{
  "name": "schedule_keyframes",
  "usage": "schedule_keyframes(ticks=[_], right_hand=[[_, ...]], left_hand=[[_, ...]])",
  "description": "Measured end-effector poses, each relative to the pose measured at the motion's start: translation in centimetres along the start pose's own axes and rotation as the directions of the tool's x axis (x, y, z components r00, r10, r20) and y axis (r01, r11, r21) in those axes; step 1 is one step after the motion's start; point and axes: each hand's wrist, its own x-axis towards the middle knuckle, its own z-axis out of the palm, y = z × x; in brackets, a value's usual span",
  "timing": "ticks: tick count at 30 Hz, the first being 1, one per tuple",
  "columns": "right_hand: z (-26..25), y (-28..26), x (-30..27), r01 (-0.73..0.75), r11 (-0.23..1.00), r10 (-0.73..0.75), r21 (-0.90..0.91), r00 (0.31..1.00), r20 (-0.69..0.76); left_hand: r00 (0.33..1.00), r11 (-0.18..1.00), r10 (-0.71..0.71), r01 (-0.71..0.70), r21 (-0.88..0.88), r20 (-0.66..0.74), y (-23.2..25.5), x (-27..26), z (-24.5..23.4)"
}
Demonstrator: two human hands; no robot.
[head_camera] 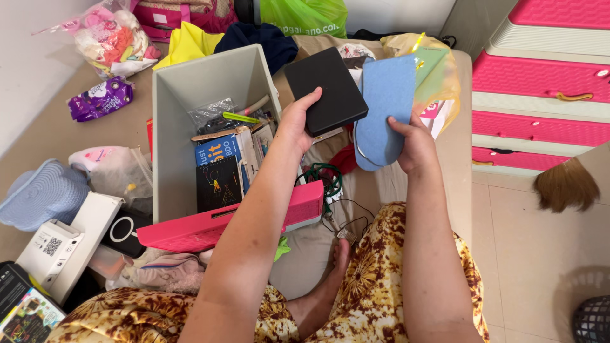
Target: The person sorts through various small items on a bed, including papers, a notebook, a wallet, and a Christmas gift set. They place these items into a pink plastic storage bin and then move the bin to a nearby dresser.
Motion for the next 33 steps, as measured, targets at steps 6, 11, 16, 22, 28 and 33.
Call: schedule_keyframes(ticks=[6,11,16,22,28,33], right_hand=[[3.5,-1.0,-1.7,0.139,0.989,-0.141,0.045,0.989,0.036],[9.3,-3.0,-3.8,0.215,0.976,-0.219,0.044,0.965,0.141],[17.2,-1.9,-3.6,-0.051,0.996,0.027,0.070,0.950,0.311],[22.8,5.7,-1.2,0.030,0.740,0.228,-0.672,0.929,0.292],[24.6,18.0,3.1,0.526,-0.263,0.215,-0.808,0.849,0.483],[24.1,21.8,6.0,0.667,-0.462,0.645,-0.585,0.705,0.294]], left_hand=[[0.979,0.994,-0.091,0.099,-0.036,0.182,1.1,-1.4,0.7],[0.971,0.995,0.027,-0.002,-0.104,0.238,5.9,-4.0,-0.4],[0.987,0.995,0.097,-0.095,-0.018,0.126,12.8,-8.7,-5.8],[0.977,0.973,0.083,-0.037,0.227,-0.196,14.5,-12.0,-14.0],[0.915,0.976,0.037,0.052,0.210,-0.402,12.2,-9.3,-19.2],[0.920,0.959,-0.143,0.220,0.179,-0.366,11.2,-7.4,-22.4]])
